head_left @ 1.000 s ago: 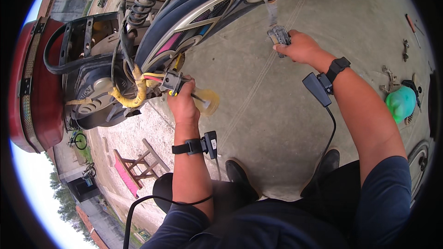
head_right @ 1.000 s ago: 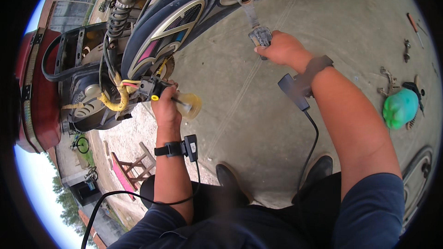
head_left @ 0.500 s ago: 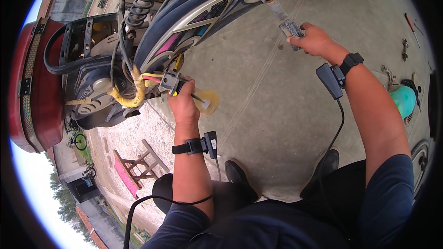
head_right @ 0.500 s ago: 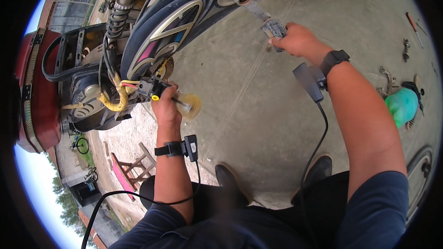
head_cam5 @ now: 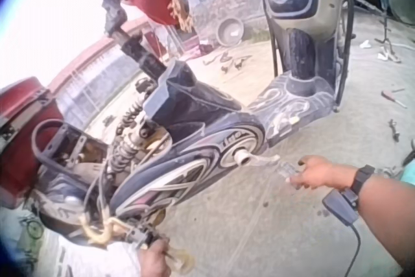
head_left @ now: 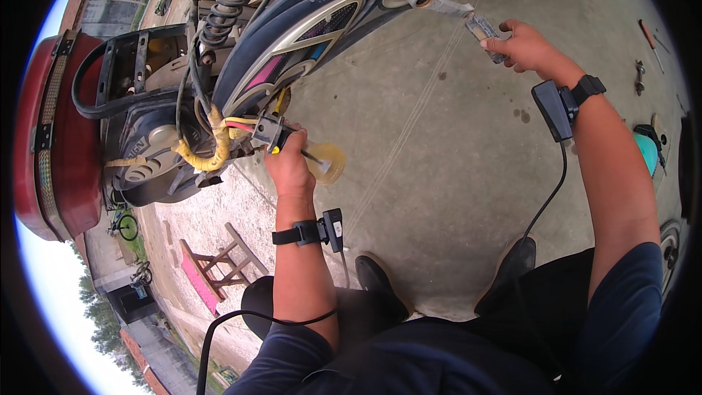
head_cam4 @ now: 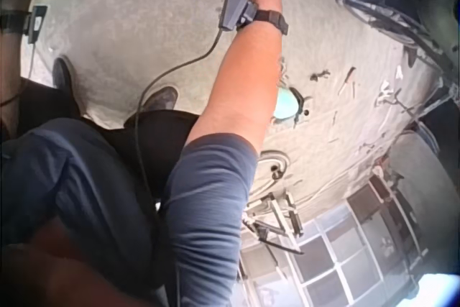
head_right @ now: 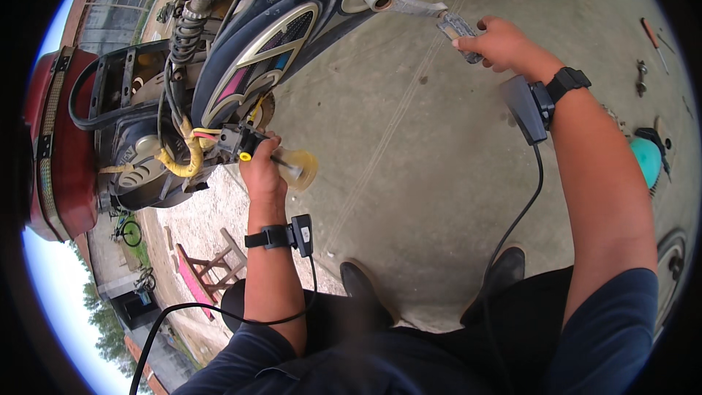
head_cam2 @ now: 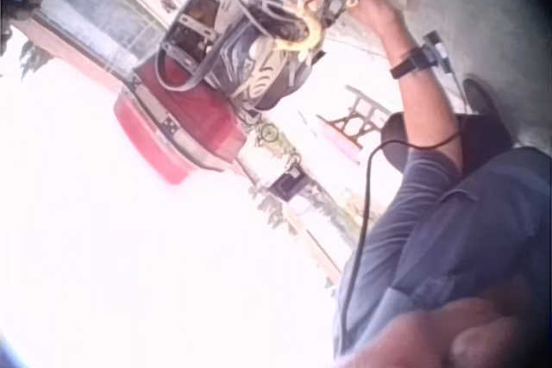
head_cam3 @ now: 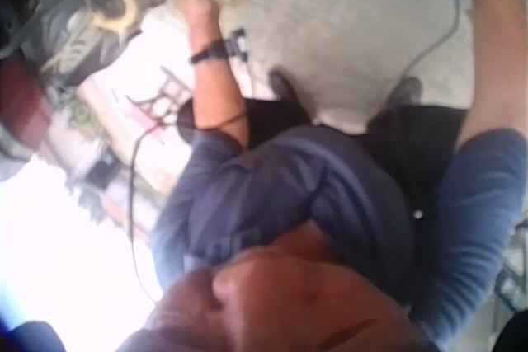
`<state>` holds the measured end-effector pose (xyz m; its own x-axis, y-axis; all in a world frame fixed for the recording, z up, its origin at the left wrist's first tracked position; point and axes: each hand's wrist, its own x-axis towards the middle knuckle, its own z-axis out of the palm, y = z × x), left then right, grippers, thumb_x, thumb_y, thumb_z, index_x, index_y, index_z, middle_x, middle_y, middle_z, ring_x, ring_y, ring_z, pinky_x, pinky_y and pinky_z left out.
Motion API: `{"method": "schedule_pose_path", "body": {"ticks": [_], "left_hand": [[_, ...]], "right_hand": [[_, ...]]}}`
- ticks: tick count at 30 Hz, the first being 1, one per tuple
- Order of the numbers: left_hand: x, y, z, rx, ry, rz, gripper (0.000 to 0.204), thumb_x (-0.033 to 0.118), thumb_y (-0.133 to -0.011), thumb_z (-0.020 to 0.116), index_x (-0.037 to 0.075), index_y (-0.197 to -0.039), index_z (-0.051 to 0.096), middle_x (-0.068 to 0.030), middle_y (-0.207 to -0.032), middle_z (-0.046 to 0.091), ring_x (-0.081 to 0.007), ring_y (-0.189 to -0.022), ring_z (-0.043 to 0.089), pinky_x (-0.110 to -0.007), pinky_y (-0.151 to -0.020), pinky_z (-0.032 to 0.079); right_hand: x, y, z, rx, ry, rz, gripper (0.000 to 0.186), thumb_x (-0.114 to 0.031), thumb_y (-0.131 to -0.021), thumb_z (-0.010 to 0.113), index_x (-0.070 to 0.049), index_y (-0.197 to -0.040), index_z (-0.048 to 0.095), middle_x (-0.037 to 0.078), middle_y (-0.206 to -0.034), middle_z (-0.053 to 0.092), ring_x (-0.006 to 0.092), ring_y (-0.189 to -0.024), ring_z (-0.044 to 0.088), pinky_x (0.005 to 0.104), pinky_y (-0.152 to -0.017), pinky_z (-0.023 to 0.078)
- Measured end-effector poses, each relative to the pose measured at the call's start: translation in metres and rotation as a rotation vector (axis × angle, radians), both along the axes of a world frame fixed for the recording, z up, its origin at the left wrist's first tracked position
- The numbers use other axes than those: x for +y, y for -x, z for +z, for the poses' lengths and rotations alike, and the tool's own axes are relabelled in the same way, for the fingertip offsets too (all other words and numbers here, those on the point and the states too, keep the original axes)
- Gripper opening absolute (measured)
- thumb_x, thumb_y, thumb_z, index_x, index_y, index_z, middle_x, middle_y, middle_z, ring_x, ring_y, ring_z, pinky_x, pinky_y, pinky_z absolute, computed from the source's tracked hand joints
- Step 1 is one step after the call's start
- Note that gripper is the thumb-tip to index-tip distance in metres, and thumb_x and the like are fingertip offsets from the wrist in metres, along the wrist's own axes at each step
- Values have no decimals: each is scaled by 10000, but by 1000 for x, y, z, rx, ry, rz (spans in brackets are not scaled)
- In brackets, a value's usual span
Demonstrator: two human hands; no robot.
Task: The person uses a power tool to grind a metal part near the motorcycle's rear wheel. They then walk around the yard to pick up a screwdriver and a small metal rod, returning to the motorcycle to insert the rod into a hole in the frame.
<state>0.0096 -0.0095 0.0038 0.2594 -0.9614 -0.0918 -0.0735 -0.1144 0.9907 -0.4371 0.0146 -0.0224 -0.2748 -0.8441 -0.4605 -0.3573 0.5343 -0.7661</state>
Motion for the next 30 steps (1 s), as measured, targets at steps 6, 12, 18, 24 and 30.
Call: {"method": "schedule_pose_path", "body": {"ticks": [6,12,18,24,30], "left_hand": [[0,0,1,22,0,-11,362,3,-765,685,-12,-1118,609,-83,-976,664,-187,-884,622,-308,-807,479],[1,-2,4,-2,-3,-24,355,19,-766,697,-12,-1110,615,-76,-987,665,-176,-880,613,-310,-803,474],[1,-1,3,13,7,-18,339,20,-768,696,-12,-1096,619,-78,-987,664,-180,-882,614,-312,-808,475],[1,-2,3,4,3,-7,327,21,-769,699,-9,-1085,622,-80,-980,666,-181,-882,616,-313,-811,476],[1,-3,2,-2,5,2,305,20,-767,698,-1,-1063,630,-70,-964,667,-175,-866,615,-307,-800,475]], "right_hand": [[3,25,18,-28,-13,-5,920,-538,-792,781,46,-1420,447,135,-1116,671,225,-865,659,362,-746,541],[9,47,37,-36,24,-11,848,-649,-799,717,-31,-1352,546,101,-1214,608,195,-890,671,322,-769,535],[14,62,66,-111,91,-42,777,-694,-810,682,-100,-1304,607,38,-1129,627,131,-784,658,245,-697,526],[15,53,101,-214,178,-106,656,-685,-858,638,-110,-1172,672,12,-904,672,100,-630,648,187,-542,514],[10,52,129,-527,154,-132,501,-508,-1025,450,-76,-1121,684,105,-788,735,240,-595,714,357,-556,617]]}}
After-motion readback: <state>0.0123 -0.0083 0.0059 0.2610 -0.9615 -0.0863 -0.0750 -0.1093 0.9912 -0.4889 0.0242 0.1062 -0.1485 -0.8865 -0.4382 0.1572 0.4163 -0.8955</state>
